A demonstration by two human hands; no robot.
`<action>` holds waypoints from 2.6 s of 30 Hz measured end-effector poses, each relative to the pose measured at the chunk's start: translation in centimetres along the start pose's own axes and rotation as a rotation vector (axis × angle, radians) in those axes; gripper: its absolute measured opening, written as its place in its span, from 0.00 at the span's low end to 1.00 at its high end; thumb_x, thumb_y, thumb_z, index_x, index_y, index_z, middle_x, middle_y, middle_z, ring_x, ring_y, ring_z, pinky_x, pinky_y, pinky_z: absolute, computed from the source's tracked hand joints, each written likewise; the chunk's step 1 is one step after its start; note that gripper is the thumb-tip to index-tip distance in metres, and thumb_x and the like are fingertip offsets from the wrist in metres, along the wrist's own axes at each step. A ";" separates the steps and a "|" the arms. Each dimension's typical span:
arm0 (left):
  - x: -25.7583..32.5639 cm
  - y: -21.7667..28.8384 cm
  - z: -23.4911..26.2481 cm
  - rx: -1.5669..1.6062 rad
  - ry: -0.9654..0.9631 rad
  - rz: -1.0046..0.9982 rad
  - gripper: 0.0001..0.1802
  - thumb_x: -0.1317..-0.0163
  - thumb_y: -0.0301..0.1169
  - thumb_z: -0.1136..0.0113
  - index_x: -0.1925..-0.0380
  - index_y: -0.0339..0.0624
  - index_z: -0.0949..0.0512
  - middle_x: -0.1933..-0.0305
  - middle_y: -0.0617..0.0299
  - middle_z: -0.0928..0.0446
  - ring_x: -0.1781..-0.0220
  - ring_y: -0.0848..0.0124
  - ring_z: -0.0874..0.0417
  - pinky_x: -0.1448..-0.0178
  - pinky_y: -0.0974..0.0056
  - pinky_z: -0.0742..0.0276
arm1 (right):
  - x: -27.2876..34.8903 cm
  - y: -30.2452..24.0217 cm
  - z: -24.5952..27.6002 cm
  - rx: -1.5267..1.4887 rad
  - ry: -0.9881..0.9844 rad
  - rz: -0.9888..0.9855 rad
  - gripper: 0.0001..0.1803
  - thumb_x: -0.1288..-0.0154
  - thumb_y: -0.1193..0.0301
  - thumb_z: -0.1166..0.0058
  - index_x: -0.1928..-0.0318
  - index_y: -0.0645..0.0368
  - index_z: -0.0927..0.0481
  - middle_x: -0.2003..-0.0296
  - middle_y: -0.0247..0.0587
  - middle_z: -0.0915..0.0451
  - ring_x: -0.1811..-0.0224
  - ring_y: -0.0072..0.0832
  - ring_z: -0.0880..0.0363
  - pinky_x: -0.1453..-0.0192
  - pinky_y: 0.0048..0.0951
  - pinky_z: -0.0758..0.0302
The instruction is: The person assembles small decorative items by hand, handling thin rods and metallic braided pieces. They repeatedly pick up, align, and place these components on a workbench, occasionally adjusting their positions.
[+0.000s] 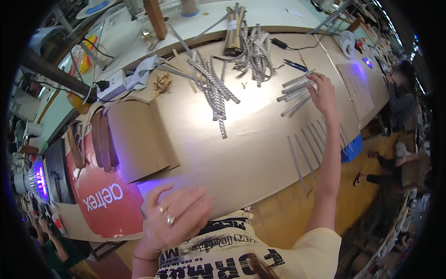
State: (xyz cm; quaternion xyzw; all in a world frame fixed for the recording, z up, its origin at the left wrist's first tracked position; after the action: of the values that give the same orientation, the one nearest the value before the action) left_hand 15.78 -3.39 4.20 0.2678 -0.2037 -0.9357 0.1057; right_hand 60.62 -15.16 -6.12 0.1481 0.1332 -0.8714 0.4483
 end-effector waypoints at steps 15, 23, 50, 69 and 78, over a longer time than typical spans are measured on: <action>5.6 -4.1 -3.9 0.127 -0.043 0.240 0.13 0.44 0.27 0.32 0.58 0.42 0.18 0.55 0.60 0.17 0.55 0.66 0.17 0.48 0.59 0.26 | 0.2 -19.6 -9.5 -0.479 -0.296 -0.245 0.16 0.35 0.62 0.39 0.55 0.61 0.15 0.65 0.43 0.15 0.65 0.30 0.15 0.59 0.31 0.22; 6.4 -4.7 -5.7 0.093 -0.114 0.183 0.19 0.42 0.31 0.35 0.49 0.40 0.21 0.40 0.54 0.24 0.41 0.60 0.23 0.40 0.56 0.29 | 8.5 -20.7 -2.3 -0.798 -0.290 -0.014 0.09 0.38 0.73 0.39 0.57 0.54 0.14 0.69 0.35 0.21 0.66 0.33 0.24 0.57 0.35 0.27; 7.0 -9.7 -13.5 -0.058 -0.216 0.323 0.21 0.38 0.40 0.36 0.48 0.44 0.22 0.40 0.54 0.25 0.38 0.58 0.26 0.35 0.53 0.36 | 20.0 -19.9 -1.6 -0.641 -0.233 -0.015 0.05 0.39 0.70 0.37 0.61 0.52 0.15 0.58 0.35 0.20 0.52 0.35 0.26 0.45 0.39 0.37; 9.1 -4.5 -16.4 -0.013 -0.593 0.312 0.44 0.35 0.49 0.42 0.27 0.36 0.46 0.22 0.43 0.52 0.21 0.45 0.52 0.21 0.41 0.59 | 16.2 -14.4 0.0 -0.319 -0.053 -0.415 0.20 0.37 0.62 0.39 0.50 0.62 0.22 0.56 0.48 0.21 0.50 0.43 0.24 0.45 0.43 0.31; 9.3 -4.6 -16.5 -0.034 -0.548 0.292 0.44 0.37 0.48 0.40 0.28 0.35 0.42 0.22 0.42 0.49 0.21 0.45 0.50 0.21 0.42 0.57 | 9.5 -7.1 -3.2 0.022 -0.105 -0.480 0.26 0.35 0.72 0.43 0.39 0.66 0.30 0.60 0.52 0.19 0.60 0.43 0.19 0.48 0.41 0.28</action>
State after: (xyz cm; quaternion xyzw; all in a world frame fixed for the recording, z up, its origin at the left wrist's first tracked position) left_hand 16.60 -7.49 -14.82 -0.0282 -0.2453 -0.9513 0.1845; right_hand 49.91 -17.05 -11.94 0.0714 0.1316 -0.9608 0.2331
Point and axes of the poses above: each hand's wrist, its own x-axis away from the middle knuckle, its own z-axis out of the back of the hand, y = z × x, the point moved 4 cm from there along -x, towards the middle knuckle
